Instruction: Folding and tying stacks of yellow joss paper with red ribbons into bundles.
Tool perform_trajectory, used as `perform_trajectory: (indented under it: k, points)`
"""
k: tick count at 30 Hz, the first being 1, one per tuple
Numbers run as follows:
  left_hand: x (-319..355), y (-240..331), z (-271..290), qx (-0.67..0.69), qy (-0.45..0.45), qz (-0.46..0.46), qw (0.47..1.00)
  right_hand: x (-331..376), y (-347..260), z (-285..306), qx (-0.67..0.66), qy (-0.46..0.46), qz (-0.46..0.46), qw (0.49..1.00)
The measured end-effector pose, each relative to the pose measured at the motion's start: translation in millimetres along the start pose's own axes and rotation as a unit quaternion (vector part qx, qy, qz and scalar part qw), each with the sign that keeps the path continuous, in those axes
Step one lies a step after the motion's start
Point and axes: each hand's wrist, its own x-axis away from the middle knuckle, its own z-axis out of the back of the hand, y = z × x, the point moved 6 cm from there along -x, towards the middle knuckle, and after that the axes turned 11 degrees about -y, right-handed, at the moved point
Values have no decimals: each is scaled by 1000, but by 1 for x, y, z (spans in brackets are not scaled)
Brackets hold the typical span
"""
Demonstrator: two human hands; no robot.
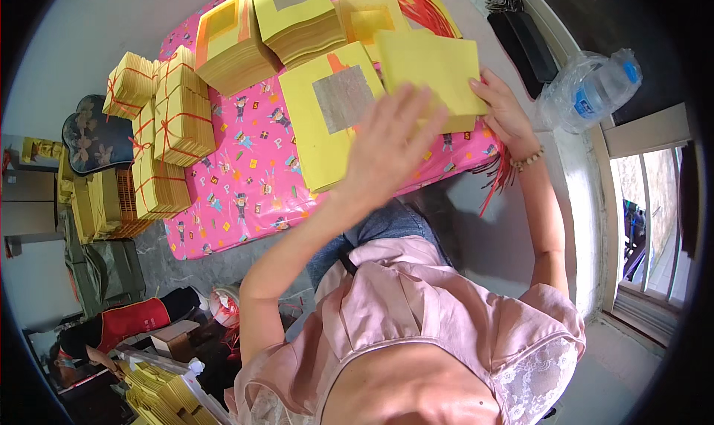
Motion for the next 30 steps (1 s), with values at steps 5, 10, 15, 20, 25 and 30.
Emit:
perform_trajectory:
  k: [5,10,15,20,25,30]
  points:
    - [49,78,-66,204,-107,-26,973,35,31,77,2,47,29,998]
    - [47,69,-140,203,-158,138,956,44,49,85,-3,59,42,997]
    - [43,49,-183,182,-174,234,939,33,70,88,66,70,40,995]
    - [44,41,-201,159,-205,249,933,7,110,110,253,72,73,962]
    - [46,40,-201,134,-183,237,945,1,116,112,455,149,94,873]
    - [46,39,-197,164,-179,238,941,4,99,89,530,178,99,823]
